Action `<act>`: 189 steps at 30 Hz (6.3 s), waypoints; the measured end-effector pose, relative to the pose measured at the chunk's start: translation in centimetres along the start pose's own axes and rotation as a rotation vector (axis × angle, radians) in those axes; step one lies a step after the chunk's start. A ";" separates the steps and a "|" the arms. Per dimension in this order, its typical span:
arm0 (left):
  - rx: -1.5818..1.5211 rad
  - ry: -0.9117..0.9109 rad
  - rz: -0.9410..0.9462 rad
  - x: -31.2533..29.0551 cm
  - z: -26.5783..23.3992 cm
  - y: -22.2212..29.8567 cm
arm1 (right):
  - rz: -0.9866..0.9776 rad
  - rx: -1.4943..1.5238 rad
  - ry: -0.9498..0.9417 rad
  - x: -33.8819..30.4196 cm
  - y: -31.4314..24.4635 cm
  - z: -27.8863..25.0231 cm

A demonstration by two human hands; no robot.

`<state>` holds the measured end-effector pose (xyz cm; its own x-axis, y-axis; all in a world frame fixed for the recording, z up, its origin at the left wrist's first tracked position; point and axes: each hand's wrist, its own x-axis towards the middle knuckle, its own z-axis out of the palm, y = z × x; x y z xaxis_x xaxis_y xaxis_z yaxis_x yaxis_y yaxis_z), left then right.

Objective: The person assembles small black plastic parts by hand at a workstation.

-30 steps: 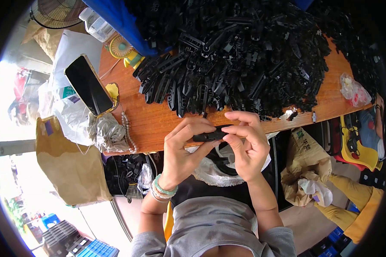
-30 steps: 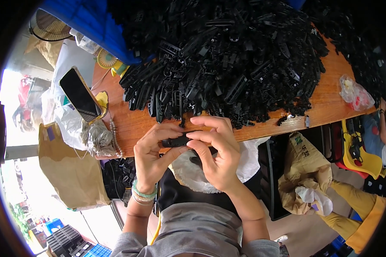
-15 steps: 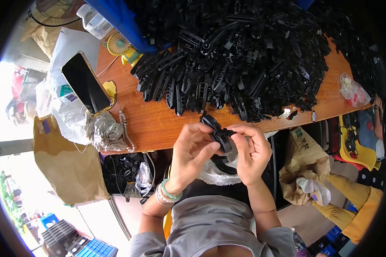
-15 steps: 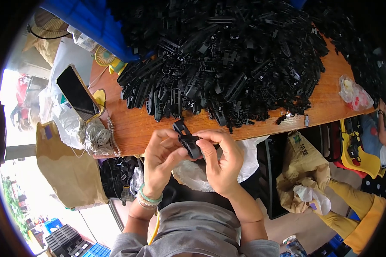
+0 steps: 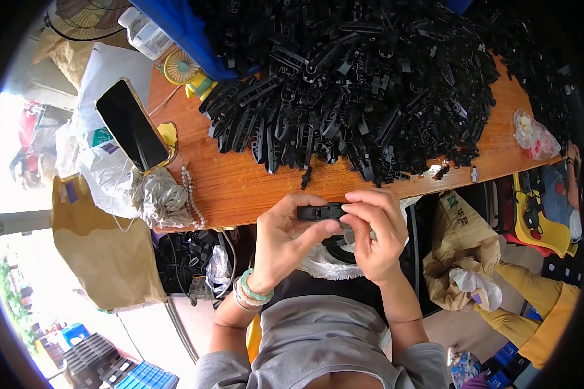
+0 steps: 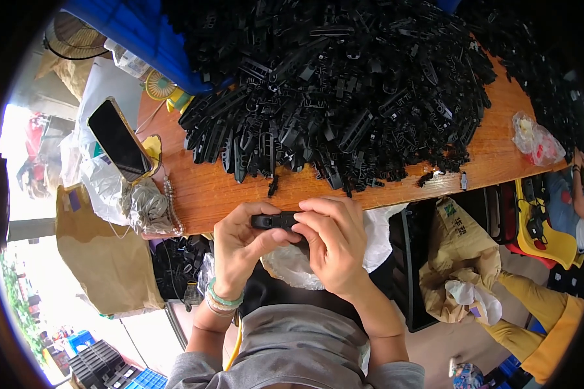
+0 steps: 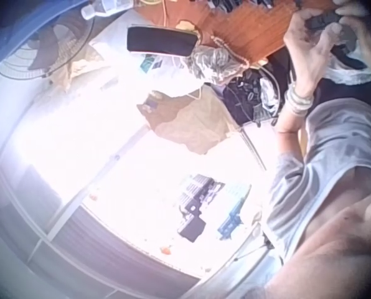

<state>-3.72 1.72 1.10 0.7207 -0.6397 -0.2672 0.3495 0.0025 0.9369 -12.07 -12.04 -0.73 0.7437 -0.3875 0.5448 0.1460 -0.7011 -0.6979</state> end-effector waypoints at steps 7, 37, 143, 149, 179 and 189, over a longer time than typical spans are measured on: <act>0.231 -0.059 0.225 0.0 -0.4 -1.1 | 0.506 0.388 -0.259 -0.7 -0.2 -1.8; 0.746 0.563 0.364 5.1 -6.2 -1.8 | -0.380 -0.361 -0.162 5.3 3.3 6.7; -0.072 0.054 0.125 -0.3 -3.3 -0.3 | 0.126 0.284 -0.147 2.1 -0.7 2.1; -0.008 -0.029 0.073 -1.1 -2.1 -0.9 | 0.444 0.401 -0.301 -0.2 -0.8 -0.1; 0.036 0.379 0.158 5.2 -7.0 -0.7 | 0.247 0.319 -0.098 0.5 1.7 6.3; -0.021 0.364 0.337 1.8 -6.7 -1.9 | 0.478 0.681 0.013 -0.4 1.3 4.6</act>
<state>0.88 5.72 -2.67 0.9566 -0.2911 -0.0154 0.0709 0.1809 0.9809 -9.12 -10.02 -3.98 0.8188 -0.5612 0.1208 0.1825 0.0549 -0.9817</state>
